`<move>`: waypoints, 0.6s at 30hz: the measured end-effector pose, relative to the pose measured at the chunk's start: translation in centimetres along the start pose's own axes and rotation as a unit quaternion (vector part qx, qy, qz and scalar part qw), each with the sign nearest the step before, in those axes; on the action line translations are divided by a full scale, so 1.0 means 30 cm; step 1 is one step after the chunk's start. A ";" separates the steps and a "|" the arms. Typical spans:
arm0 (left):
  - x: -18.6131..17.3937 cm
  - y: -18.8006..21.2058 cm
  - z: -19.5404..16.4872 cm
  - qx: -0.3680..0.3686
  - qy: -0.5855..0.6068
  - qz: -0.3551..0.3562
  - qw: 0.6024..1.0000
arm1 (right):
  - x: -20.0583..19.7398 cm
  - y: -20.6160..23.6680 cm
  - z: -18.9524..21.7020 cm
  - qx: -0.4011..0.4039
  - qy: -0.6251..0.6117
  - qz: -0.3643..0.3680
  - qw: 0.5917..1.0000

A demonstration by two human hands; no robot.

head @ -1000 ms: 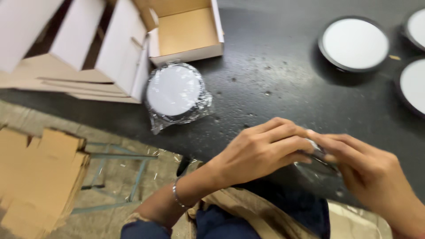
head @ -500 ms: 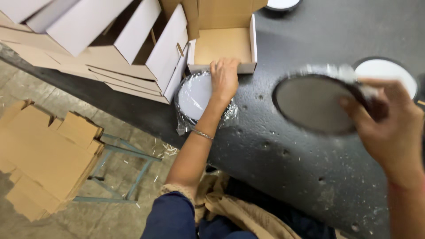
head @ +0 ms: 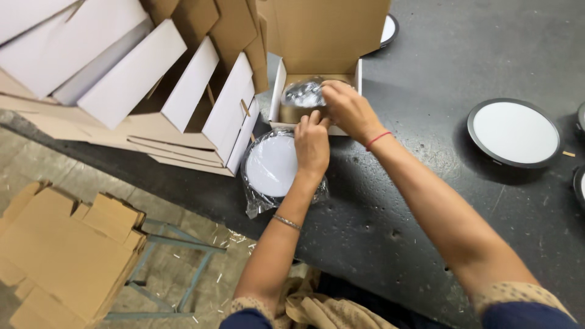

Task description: The person wipes the white diffuser faces of round LED panel lights with a blue cloth, then wraps each light in clear plastic film and places the wrapped lights into white cardboard boxes on the workbench.

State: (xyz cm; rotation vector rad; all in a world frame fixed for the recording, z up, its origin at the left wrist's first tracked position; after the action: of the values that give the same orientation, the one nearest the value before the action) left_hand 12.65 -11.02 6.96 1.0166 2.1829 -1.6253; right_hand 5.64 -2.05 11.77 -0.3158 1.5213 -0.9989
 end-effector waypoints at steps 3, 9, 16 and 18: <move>0.002 -0.009 0.002 -0.039 0.009 0.045 0.998 | 0.077 -0.010 -0.036 0.064 0.012 0.082 0.994; 0.043 -0.014 0.046 -0.033 -0.015 0.046 0.998 | -0.096 0.080 0.022 0.017 0.026 0.049 0.998; 0.156 -0.006 0.318 0.024 0.127 0.058 0.990 | -0.642 0.665 0.253 0.241 -0.308 0.182 0.902; 0.169 -0.006 0.388 -0.010 0.185 0.090 0.979 | -0.851 0.886 0.310 0.303 -0.387 0.248 0.834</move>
State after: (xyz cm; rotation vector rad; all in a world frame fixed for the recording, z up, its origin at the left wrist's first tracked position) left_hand 6.39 -19.67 0.11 1.5674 2.2369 -1.4217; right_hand 29.19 27.76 10.50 0.1344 0.4495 -0.7365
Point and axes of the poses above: each hand's wrist, its own y-axis away from the middle knuckle, its own x-axis out of the palm, z = x × y, the point moved 5 cm from there along -y, towards the middle knuckle, and after that the axes turned 7 degrees about y, right-handed, at the moved point
